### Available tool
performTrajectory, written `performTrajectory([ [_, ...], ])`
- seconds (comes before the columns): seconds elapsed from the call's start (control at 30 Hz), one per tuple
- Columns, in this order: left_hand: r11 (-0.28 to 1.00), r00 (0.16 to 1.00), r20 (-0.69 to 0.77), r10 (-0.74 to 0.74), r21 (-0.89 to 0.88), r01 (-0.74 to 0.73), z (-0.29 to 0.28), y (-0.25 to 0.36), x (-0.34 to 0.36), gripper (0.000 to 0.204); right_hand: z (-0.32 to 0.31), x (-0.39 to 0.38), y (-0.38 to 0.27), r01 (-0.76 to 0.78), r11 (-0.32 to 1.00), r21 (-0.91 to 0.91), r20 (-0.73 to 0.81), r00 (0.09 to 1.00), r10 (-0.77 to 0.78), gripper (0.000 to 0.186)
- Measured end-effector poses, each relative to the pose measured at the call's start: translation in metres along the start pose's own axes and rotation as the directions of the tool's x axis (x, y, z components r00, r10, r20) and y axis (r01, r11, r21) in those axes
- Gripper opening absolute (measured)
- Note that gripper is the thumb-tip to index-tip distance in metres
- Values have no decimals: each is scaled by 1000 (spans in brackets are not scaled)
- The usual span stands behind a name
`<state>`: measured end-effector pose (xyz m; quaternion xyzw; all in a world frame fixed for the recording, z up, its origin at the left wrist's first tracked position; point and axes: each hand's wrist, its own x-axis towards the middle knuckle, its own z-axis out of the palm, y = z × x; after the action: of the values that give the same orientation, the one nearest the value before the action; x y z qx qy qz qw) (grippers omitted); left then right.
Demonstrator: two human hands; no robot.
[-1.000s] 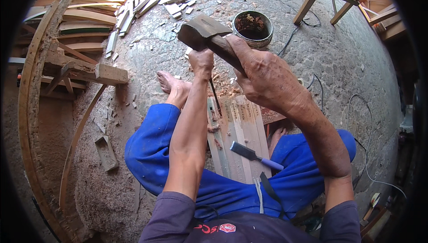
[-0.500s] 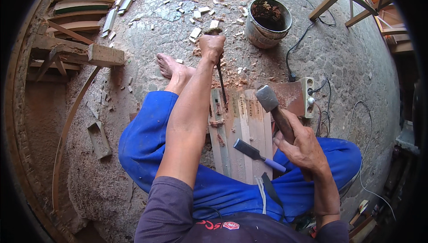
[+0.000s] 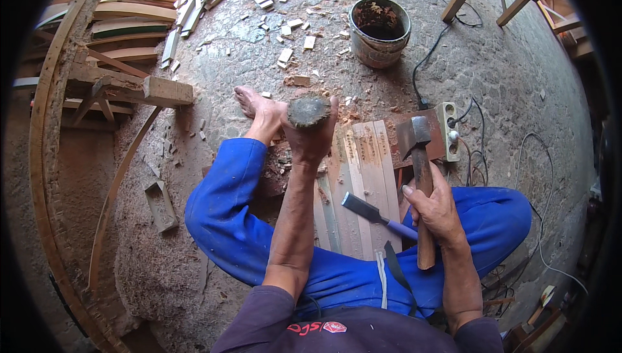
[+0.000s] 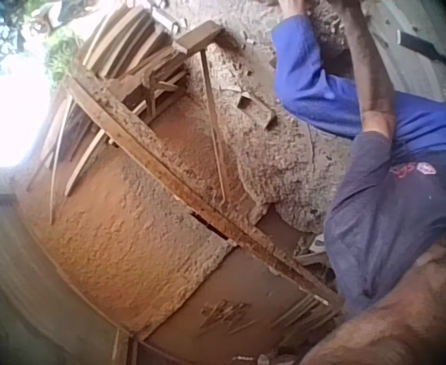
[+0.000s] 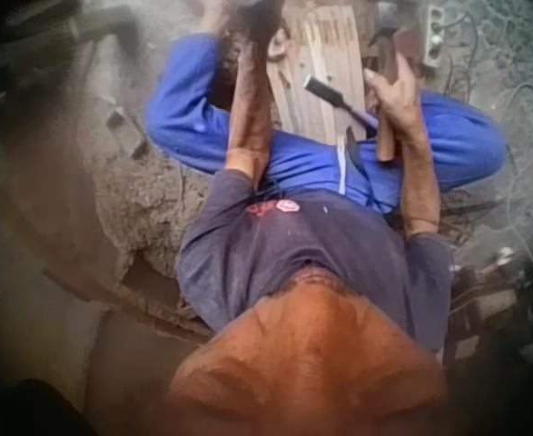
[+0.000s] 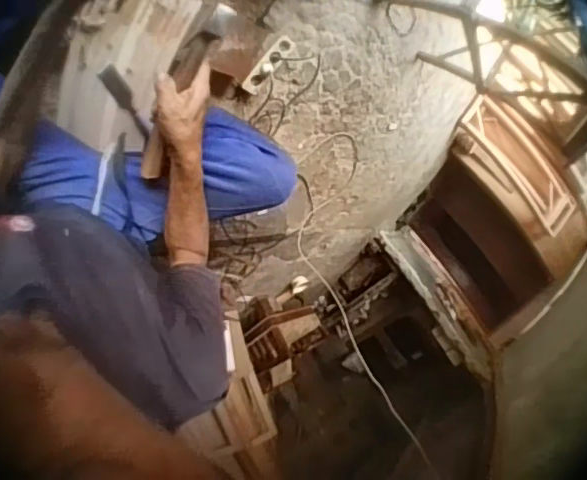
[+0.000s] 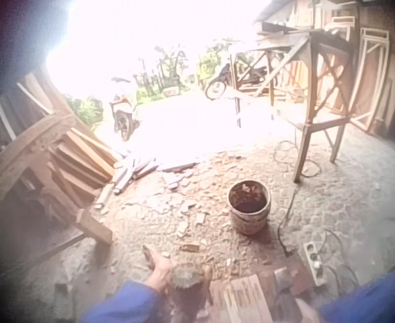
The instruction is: The person sits on the floor and uses a hammer and chisel to carve a small piece of wood. They repeatedly strike the chisel to remove wood chips, occasionally adjusting the wood's position. The task continues without a visible final state or destination for the carved piece.
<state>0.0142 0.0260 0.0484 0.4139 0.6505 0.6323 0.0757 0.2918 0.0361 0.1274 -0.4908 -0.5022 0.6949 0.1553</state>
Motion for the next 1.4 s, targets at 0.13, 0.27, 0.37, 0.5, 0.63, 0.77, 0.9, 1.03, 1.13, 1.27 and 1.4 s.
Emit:
performTrajectory([
  [0.13, 987, 939, 307, -158, 26, 157, -34, -8, 10, 28, -3, 0, 3, 31, 995, -90, 11, 999, -30, 56],
  [0.27, 921, 929, -231, 288, 334, -202, 22, 24, -5, 25, -4, 4, 15, 89, 974, -210, 22, 996, -86, 61],
  [0.37, 905, 994, 93, 57, -425, -13, -30, 47, 25, 28, -6, 6, 18, 93, 966, -240, 29, 996, -89, 61],
  [0.5, 744, 991, 45, 127, -666, -65, -80, 122, 58, 37, -2, 4, 14, 21, 982, -188, 31, 999, -16, 63],
  [0.63, 983, 969, 201, -146, -85, 165, -59, 80, 61, 32, 8, 7, 16, 80, 988, -131, 75, 995, -71, 62],
  [0.77, 975, 993, 88, 80, 198, -96, -30, 35, 30, 24, 16, -1, 8, 22, 991, -129, 91, 996, -11, 63],
  [0.9, 999, 1000, 24, -1, 46, 0, -15, 6, 23, 22, 13, -5, 12, 63, 987, -150, 94, 994, -49, 64],
  [1.03, 997, 998, 40, -55, 53, 53, -20, -1, 22, 31, 15, -7, 12, 50, 986, -158, 92, 995, -35, 64],
  [1.13, 995, 995, 34, -95, -29, 96, -22, -9, 21, 28, 16, -7, 14, 42, 985, -166, 84, 996, -28, 63],
  [1.27, 984, 991, 23, -130, -117, 132, -22, -13, 22, 26, 16, -6, 16, 60, 979, -197, 93, 995, -42, 60],
  [1.4, 984, 992, -7, -126, -129, 124, -24, -20, 24, 23, 16, -5, 18, 47, 980, -192, 105, 994, -27, 60],
])
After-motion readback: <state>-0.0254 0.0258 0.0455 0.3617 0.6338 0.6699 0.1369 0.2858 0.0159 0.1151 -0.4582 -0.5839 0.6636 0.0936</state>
